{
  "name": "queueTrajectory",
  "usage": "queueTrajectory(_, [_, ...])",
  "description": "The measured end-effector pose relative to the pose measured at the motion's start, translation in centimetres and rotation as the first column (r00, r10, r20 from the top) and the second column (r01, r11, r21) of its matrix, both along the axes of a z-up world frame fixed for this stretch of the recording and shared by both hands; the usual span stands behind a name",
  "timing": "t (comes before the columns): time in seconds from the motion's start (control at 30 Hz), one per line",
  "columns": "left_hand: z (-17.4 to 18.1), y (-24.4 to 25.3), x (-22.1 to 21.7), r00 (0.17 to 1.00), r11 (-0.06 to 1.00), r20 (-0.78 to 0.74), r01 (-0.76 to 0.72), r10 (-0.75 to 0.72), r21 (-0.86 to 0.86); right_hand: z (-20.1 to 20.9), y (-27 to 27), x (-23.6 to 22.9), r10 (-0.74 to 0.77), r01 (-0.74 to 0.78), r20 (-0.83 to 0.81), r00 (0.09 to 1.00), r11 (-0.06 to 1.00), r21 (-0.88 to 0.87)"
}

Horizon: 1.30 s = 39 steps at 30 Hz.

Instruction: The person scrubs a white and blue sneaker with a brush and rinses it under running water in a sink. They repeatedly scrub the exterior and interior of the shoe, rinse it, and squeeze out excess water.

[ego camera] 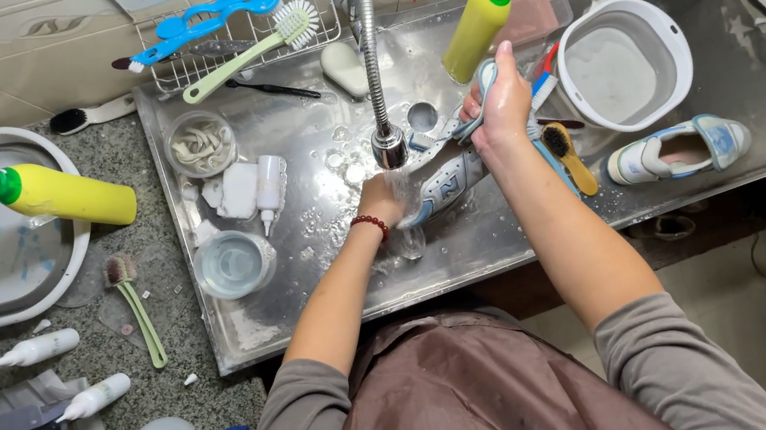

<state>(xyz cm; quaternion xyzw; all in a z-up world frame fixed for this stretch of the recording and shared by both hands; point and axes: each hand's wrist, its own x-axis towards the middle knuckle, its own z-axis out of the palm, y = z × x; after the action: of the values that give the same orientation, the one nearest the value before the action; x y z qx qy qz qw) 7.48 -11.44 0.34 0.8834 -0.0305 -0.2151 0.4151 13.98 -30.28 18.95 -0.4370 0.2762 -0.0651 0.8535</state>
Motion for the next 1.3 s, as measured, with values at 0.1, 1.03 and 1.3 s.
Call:
queueTrajectory(0.1, [2.9, -0.6, 0.4, 0.999, 0.998, 0.003, 0.048, -0.049, 0.029, 1.2, -0.1, -0.1, 0.078, -0.077, 0.039, 0.996, 0.997, -0.031])
queueTrajectory(1.03, [7.5, -0.5, -2.5, 0.886, 0.895, 0.143, -0.446, 0.441, 0.006, -13.6, 5.7, -8.5, 0.265, -0.463, -0.386, 0.883, 0.623, -0.631])
queueTrajectory(1.3, [13.5, 1.7, -2.1, 0.842, 0.878, 0.459, -0.42, 0.283, 0.23, -16.2, 4.6, -7.6, 0.371, -0.532, -0.39, 0.843, 0.467, -0.706])
